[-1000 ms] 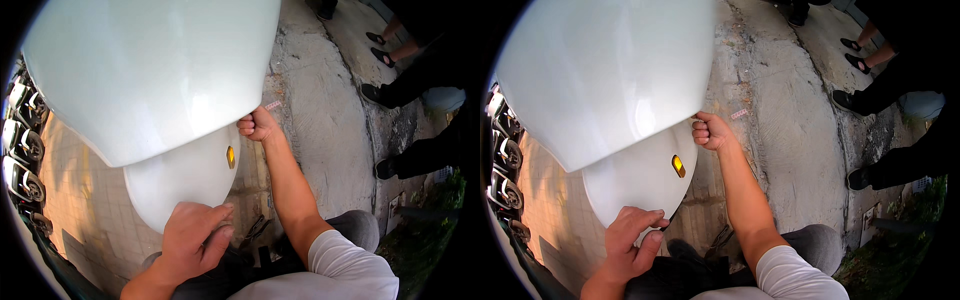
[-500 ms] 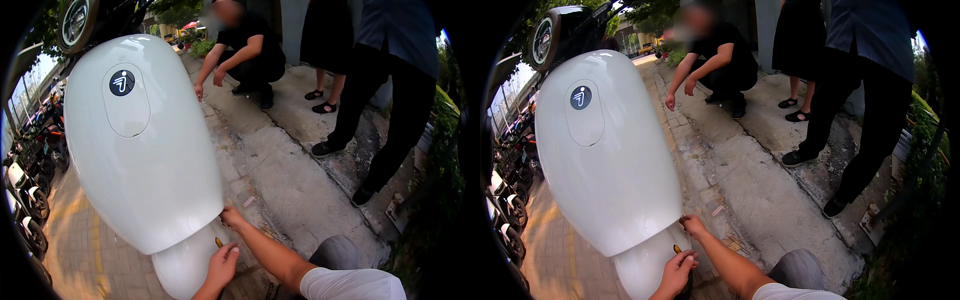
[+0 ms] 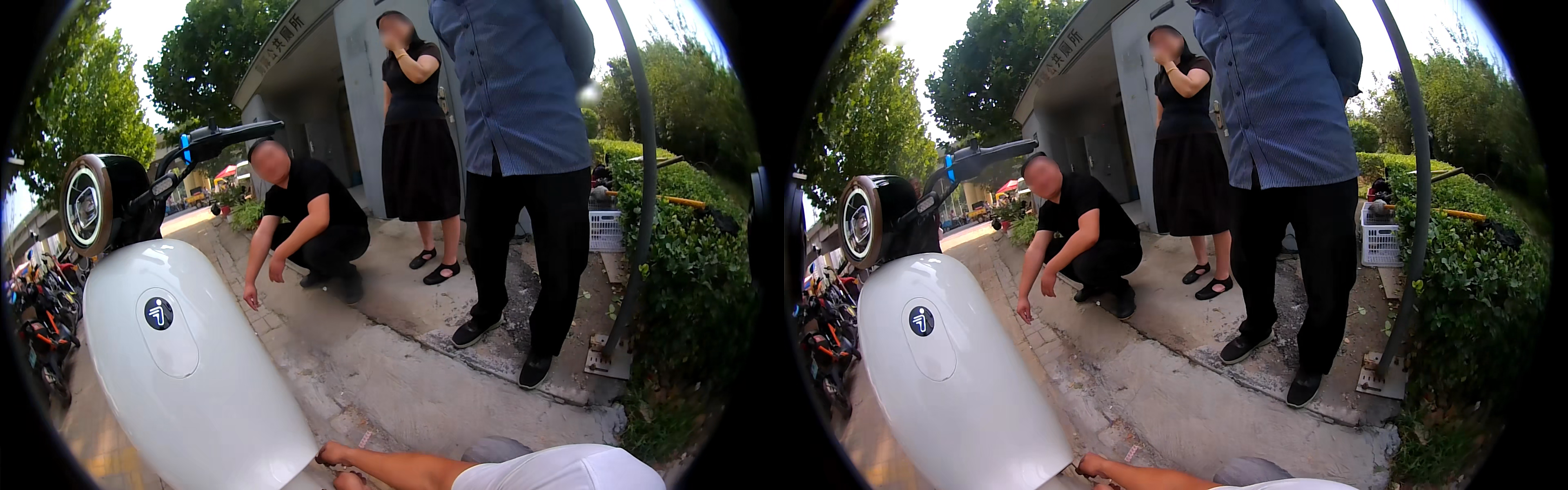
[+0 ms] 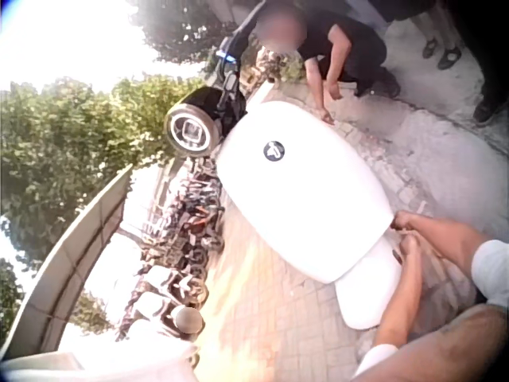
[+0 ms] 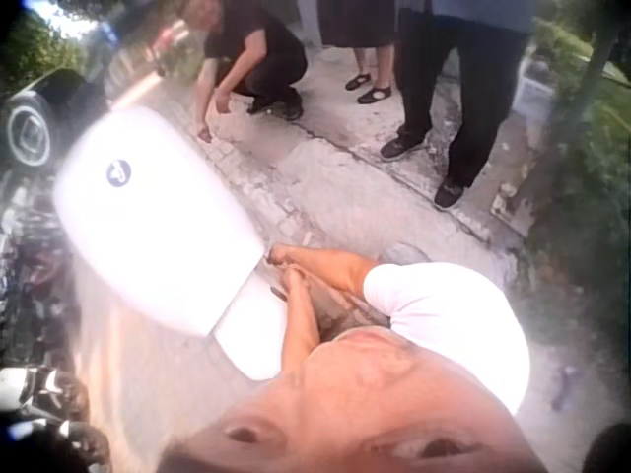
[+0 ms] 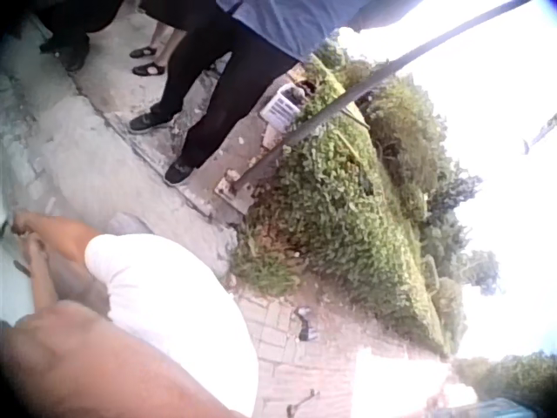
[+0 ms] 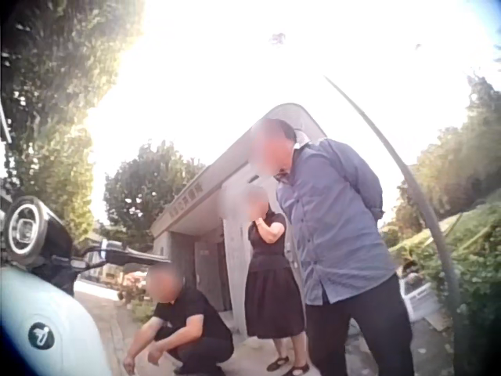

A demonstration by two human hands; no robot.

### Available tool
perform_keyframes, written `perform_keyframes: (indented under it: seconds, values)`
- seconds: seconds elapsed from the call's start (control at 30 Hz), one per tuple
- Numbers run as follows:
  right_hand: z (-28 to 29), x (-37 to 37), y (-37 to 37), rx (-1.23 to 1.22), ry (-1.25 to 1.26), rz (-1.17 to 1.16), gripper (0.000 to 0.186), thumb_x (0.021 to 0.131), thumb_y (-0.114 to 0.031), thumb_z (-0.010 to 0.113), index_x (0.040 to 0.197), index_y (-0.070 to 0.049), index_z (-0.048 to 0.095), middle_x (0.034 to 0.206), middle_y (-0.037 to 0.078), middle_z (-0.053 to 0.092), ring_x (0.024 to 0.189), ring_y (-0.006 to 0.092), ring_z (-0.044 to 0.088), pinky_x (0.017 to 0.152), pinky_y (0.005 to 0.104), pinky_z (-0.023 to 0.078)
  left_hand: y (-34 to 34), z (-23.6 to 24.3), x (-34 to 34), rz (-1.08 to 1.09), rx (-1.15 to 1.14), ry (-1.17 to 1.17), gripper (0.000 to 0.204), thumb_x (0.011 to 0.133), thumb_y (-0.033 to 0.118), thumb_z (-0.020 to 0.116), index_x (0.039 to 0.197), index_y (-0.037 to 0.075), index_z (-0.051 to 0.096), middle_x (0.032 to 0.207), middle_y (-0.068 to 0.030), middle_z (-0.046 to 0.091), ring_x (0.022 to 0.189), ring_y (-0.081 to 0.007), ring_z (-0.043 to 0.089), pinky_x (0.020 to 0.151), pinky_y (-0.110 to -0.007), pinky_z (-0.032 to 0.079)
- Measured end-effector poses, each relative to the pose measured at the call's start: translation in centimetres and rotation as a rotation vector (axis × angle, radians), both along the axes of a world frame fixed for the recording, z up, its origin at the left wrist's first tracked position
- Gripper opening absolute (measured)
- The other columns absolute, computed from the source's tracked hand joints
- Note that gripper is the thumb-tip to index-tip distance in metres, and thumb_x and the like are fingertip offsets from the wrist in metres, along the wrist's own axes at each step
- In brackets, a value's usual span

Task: The person uses a small tool to pry and adjust a seam on the front fairing of a white scooter. After completing the adjustment, the person stands and walks away from the scooter.

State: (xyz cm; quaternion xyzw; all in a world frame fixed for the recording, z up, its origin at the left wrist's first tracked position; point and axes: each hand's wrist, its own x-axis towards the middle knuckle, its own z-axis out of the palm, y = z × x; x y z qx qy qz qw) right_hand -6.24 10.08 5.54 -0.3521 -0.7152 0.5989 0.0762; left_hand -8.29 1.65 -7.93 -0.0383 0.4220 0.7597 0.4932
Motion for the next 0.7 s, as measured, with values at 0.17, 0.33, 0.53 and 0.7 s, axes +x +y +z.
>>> perform_keyframes:
  seconds: [0.17,0.33,0.53,0.7]
  values:
    - [-2.9,1.9,1.1,0.008,0.036,-0.085,0.022,0.082,-0.024,0.065,0.077,-0.002,0.069,0.064,0.005,0.059,0.056,0.0144,0.05,0.053,0.0318,0.04,1.6,-0.3,2.2,-0.141,-0.253,0.259,0.031,0.097,0.027,0.045,0.108,0.0,0.056,0.069,-0.0065,0.054,0.059,-0.0186,0.052,0.05,-0.03,0.043]
    - [-2.6,4.9,-1.6,0.028,0.156,-0.258,0.034,0.085,-0.036,0.066,0.084,-0.002,0.07,0.072,0.004,0.061,0.066,0.0136,0.053,0.059,0.032,0.043,-0.6,2.7,1.9,-0.081,-0.404,0.424,0.036,0.097,0.024,0.042,0.115,-0.006,0.053,0.096,-0.0176,0.058,0.079,-0.0284,0.059,0.06,-0.039,0.049]
    - [-4.1,8.3,-6.5,-0.055,0.257,-0.519,0.031,0.085,-0.024,0.064,0.101,0.002,0.069,0.09,0.015,0.07,0.081,0.0206,0.065,0.076,0.0319,0.049,-1.2,14.9,4.4,-0.012,-0.604,0.448,0.027,0.097,0.017,0.046,0.103,-0.007,0.056,0.092,-0.0147,0.063,0.068,-0.0246,0.06,0.055,-0.033,0.048]
    - [-3.9,9.2,-6.7,0.08,0.359,-0.571,0.035,0.079,-0.005,0.061,0.113,-0.001,0.063,0.09,0.018,0.067,0.081,0.0262,0.065,0.073,0.0347,0.05,0.2,14.1,5.7,-0.06,-0.443,0.416,0.021,0.094,0.008,0.052,0.096,-0.012,0.059,0.092,-0.0142,0.063,0.072,-0.0216,0.061,0.063,-0.033,0.05]
